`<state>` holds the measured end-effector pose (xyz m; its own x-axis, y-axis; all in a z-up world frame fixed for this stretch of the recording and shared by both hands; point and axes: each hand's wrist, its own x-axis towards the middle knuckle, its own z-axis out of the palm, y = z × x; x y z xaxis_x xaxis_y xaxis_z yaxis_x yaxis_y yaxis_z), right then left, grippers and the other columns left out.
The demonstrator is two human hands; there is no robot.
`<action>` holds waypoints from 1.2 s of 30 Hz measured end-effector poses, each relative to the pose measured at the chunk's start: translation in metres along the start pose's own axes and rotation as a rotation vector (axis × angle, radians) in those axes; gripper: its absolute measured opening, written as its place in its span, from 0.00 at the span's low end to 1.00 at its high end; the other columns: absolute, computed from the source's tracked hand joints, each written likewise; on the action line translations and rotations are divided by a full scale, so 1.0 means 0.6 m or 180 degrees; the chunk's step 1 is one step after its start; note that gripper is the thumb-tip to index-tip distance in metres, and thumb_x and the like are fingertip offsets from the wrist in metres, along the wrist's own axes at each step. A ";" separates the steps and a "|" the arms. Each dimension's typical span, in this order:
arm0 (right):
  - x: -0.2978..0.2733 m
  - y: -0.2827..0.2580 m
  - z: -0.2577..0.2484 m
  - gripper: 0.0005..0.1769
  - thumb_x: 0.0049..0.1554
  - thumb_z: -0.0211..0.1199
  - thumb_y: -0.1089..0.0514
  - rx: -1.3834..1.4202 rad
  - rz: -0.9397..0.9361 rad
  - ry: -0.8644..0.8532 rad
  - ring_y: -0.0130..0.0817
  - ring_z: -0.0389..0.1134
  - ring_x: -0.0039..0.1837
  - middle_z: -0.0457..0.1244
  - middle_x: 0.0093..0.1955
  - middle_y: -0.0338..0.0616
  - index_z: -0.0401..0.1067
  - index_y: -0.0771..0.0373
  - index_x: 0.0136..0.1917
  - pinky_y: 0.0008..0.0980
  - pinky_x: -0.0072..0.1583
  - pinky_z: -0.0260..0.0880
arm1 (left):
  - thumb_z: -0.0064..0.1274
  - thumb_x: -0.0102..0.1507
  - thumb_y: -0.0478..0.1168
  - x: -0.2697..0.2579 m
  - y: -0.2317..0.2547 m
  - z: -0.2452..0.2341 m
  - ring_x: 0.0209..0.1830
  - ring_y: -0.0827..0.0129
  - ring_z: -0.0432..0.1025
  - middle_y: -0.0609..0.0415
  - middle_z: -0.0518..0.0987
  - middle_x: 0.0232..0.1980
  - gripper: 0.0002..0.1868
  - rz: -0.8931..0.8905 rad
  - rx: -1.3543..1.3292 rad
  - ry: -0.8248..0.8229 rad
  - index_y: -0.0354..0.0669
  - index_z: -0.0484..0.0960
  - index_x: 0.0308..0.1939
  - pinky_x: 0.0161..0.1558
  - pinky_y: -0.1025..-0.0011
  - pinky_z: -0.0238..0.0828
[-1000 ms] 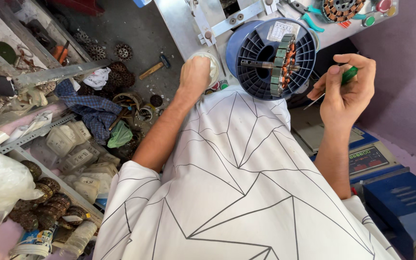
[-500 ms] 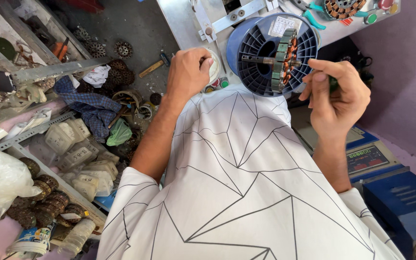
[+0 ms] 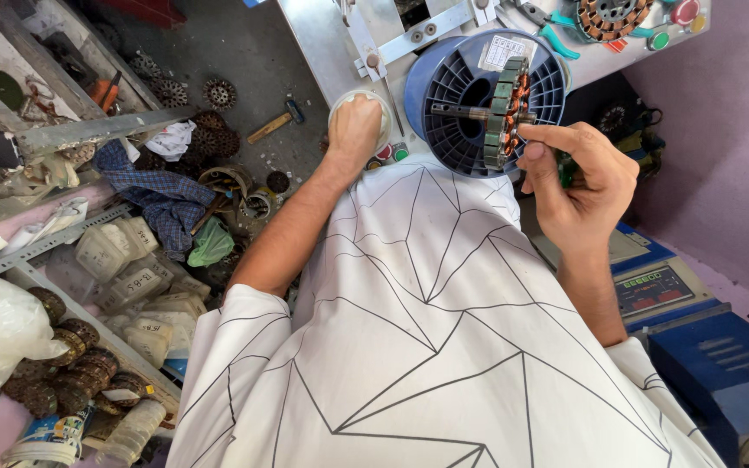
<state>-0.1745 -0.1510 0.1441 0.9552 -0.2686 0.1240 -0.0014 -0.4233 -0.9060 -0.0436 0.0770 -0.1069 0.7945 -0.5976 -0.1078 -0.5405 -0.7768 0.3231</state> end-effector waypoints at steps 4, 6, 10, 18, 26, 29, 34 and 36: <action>-0.001 0.004 0.002 0.03 0.70 0.63 0.73 0.0073 0.0009 0.0033 0.23 0.68 0.36 0.67 0.41 0.46 0.76 0.73 0.57 0.18 0.37 0.62 | 0.57 0.53 0.29 -0.003 0.004 -0.012 0.34 0.47 0.80 0.38 0.81 0.35 0.02 0.0050 -0.0158 0.0235 0.35 0.83 0.29 0.35 0.57 0.78; -0.001 0.006 0.002 0.05 0.70 0.64 0.73 0.0050 0.0019 0.0032 0.24 0.68 0.37 0.67 0.41 0.46 0.77 0.72 0.59 0.18 0.37 0.62 | 0.57 0.51 0.28 -0.003 0.008 -0.020 0.32 0.47 0.79 0.38 0.82 0.36 0.04 0.0027 -0.0159 0.0341 0.34 0.83 0.30 0.34 0.57 0.78; 0.000 0.009 0.004 0.05 0.70 0.64 0.73 0.0079 0.0058 0.0034 0.23 0.68 0.36 0.67 0.40 0.46 0.77 0.72 0.59 0.18 0.37 0.61 | 0.58 0.52 0.30 0.001 0.011 -0.036 0.32 0.47 0.79 0.39 0.81 0.33 0.02 0.0049 -0.0103 0.0098 0.37 0.83 0.29 0.35 0.56 0.77; 0.001 0.014 -0.001 0.05 0.70 0.64 0.73 0.0163 0.0044 0.0053 0.22 0.67 0.36 0.67 0.41 0.46 0.76 0.72 0.59 0.17 0.36 0.61 | 0.61 0.52 0.34 -0.002 0.018 -0.050 0.32 0.47 0.79 0.39 0.81 0.32 0.05 0.0107 -0.0345 0.0208 0.34 0.83 0.28 0.36 0.56 0.77; -0.001 0.011 0.000 0.04 0.70 0.63 0.74 0.0090 0.0038 0.0052 0.23 0.68 0.36 0.67 0.41 0.46 0.77 0.73 0.57 0.18 0.37 0.61 | 0.61 0.52 0.32 -0.003 0.016 -0.044 0.32 0.47 0.79 0.39 0.81 0.32 0.03 0.0175 -0.0243 0.0094 0.36 0.83 0.27 0.35 0.56 0.77; -0.004 0.009 -0.005 0.04 0.70 0.63 0.74 0.0078 0.0081 0.0071 0.23 0.68 0.36 0.67 0.41 0.46 0.77 0.73 0.56 0.18 0.37 0.61 | 0.62 0.51 0.31 -0.007 0.023 -0.047 0.31 0.47 0.79 0.40 0.82 0.32 0.02 0.0204 -0.0311 0.0274 0.37 0.84 0.27 0.35 0.55 0.77; -0.005 0.013 -0.007 0.05 0.70 0.64 0.73 0.0065 0.0062 0.0091 0.23 0.68 0.36 0.67 0.41 0.46 0.77 0.72 0.59 0.17 0.36 0.61 | 0.71 0.50 0.41 -0.015 0.024 -0.080 0.29 0.46 0.78 0.39 0.81 0.29 0.13 -0.0097 -0.0586 -0.0017 0.36 0.84 0.27 0.33 0.54 0.75; -0.004 0.013 -0.004 0.05 0.70 0.64 0.73 0.0060 0.0030 0.0090 0.23 0.68 0.36 0.67 0.41 0.46 0.77 0.72 0.58 0.17 0.36 0.61 | 0.73 0.51 0.45 -0.014 0.022 -0.107 0.30 0.46 0.79 0.38 0.81 0.29 0.16 -0.0363 -0.0664 -0.0217 0.37 0.85 0.28 0.33 0.54 0.75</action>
